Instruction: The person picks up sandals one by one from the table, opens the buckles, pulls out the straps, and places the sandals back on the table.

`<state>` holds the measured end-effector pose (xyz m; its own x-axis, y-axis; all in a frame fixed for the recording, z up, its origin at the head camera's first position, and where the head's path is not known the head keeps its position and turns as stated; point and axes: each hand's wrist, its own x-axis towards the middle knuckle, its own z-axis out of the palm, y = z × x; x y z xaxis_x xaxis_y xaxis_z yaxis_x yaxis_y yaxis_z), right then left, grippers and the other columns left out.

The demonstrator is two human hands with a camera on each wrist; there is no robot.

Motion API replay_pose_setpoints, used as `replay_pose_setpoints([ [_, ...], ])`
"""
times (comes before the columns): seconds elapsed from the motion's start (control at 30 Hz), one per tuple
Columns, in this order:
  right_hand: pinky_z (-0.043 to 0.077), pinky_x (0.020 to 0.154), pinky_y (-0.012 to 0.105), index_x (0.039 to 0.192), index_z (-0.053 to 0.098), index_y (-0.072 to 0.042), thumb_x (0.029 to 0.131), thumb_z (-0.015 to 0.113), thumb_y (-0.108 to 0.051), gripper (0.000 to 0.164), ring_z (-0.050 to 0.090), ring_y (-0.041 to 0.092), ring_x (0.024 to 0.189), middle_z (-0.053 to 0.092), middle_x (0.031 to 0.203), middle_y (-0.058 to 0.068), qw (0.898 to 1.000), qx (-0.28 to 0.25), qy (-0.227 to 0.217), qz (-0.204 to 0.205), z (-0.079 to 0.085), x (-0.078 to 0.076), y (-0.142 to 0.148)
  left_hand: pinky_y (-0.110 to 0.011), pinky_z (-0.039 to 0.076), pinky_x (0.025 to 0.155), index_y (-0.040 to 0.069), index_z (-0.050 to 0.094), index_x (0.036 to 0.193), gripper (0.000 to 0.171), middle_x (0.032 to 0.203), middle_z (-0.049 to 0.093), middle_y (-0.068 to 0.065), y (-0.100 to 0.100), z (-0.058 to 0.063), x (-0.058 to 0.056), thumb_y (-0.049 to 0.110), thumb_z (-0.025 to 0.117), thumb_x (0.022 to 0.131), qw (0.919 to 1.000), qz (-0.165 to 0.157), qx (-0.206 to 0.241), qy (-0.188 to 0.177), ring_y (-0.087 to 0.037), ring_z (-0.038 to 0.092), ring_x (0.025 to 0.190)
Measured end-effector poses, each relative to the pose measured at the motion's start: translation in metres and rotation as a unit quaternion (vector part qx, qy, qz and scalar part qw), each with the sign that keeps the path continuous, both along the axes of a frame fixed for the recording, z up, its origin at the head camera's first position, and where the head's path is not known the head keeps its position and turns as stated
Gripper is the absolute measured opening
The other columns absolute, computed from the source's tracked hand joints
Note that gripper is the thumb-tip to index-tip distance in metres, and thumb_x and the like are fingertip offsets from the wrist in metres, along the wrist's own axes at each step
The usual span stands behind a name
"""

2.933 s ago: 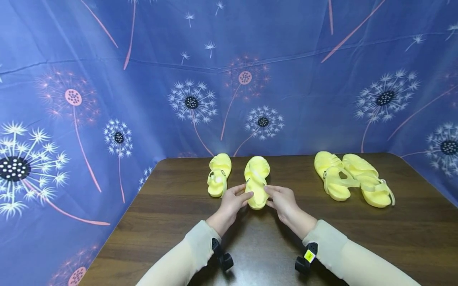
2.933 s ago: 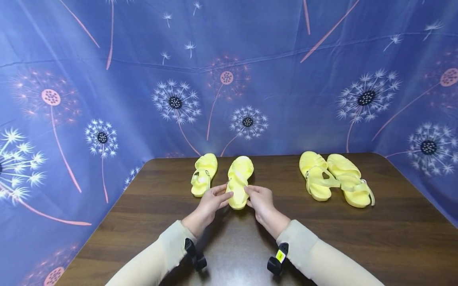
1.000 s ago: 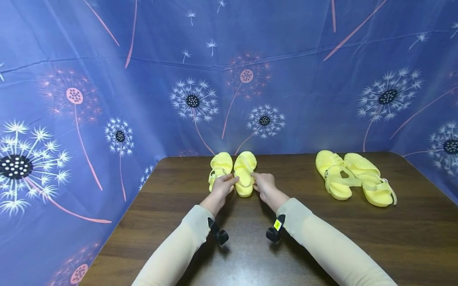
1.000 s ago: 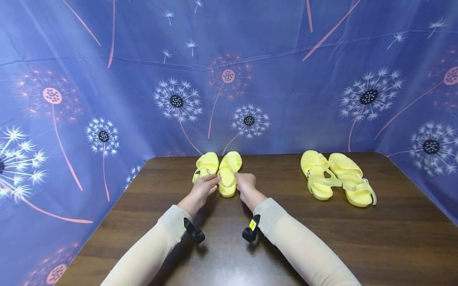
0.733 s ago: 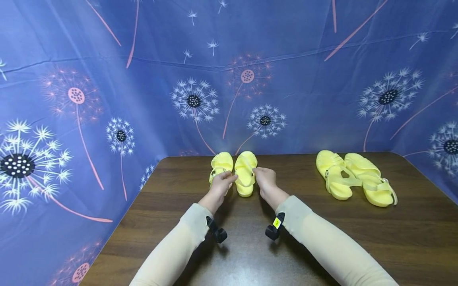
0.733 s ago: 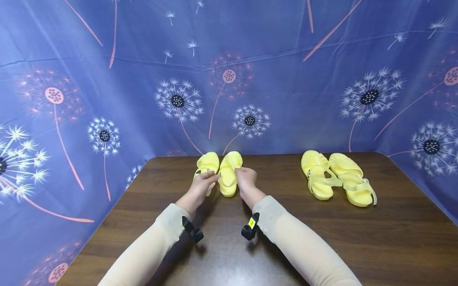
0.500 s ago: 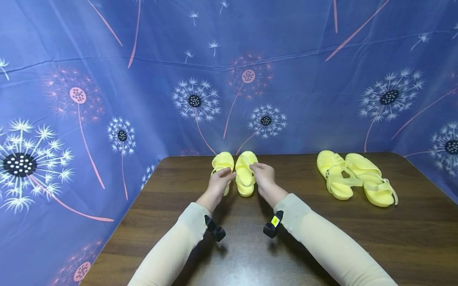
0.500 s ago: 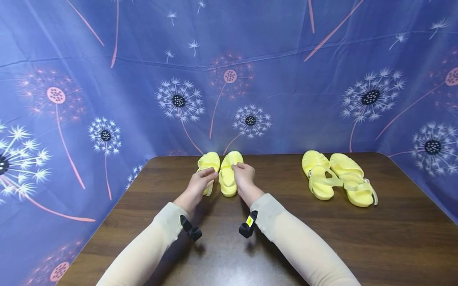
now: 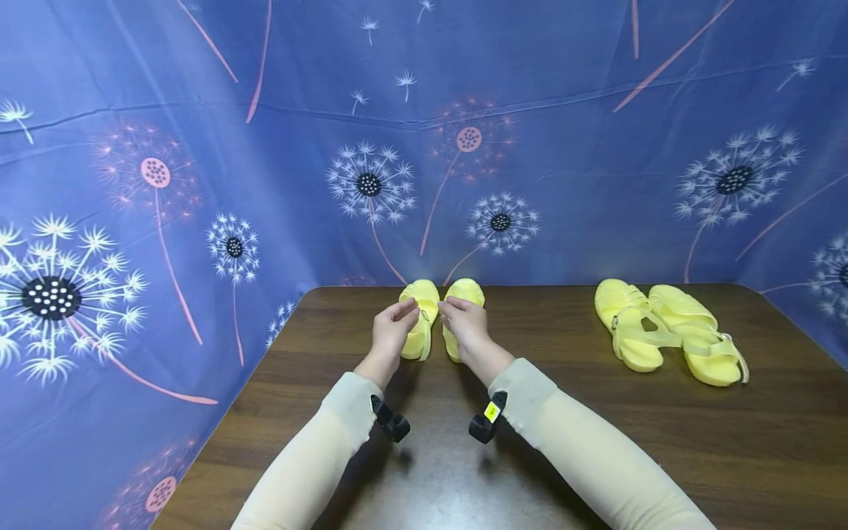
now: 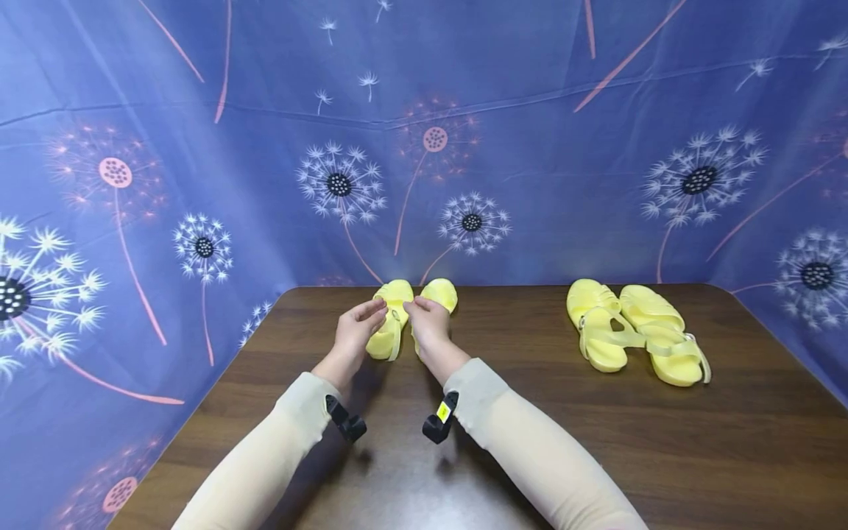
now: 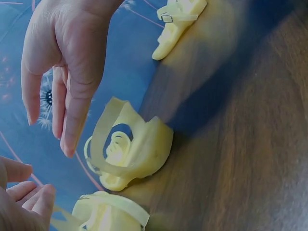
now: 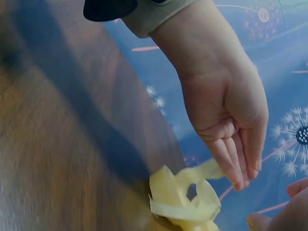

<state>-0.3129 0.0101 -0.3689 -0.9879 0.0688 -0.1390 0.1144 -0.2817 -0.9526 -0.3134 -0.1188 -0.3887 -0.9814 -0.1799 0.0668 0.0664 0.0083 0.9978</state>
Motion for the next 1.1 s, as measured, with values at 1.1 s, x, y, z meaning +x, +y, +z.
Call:
replay_pose_setpoints([
  [1.1, 0.03, 0.116, 0.047, 0.144, 0.032, 0.012, 0.095, 0.059, -0.024, 0.067, 0.033, 0.038, 0.14, 0.032, 0.151, 0.027, 0.992, 0.123, -0.024, 0.025, -0.034, -0.001, -0.047, -0.044, 0.041, 0.109, -0.004, 0.049, 0.138, 0.047, 0.147, 0.044, -0.021, -0.037, -0.029, -0.018, 0.015, 0.06, 0.096, 0.9906, 0.003, 0.048, -0.128, -0.034, 0.044, 0.135],
])
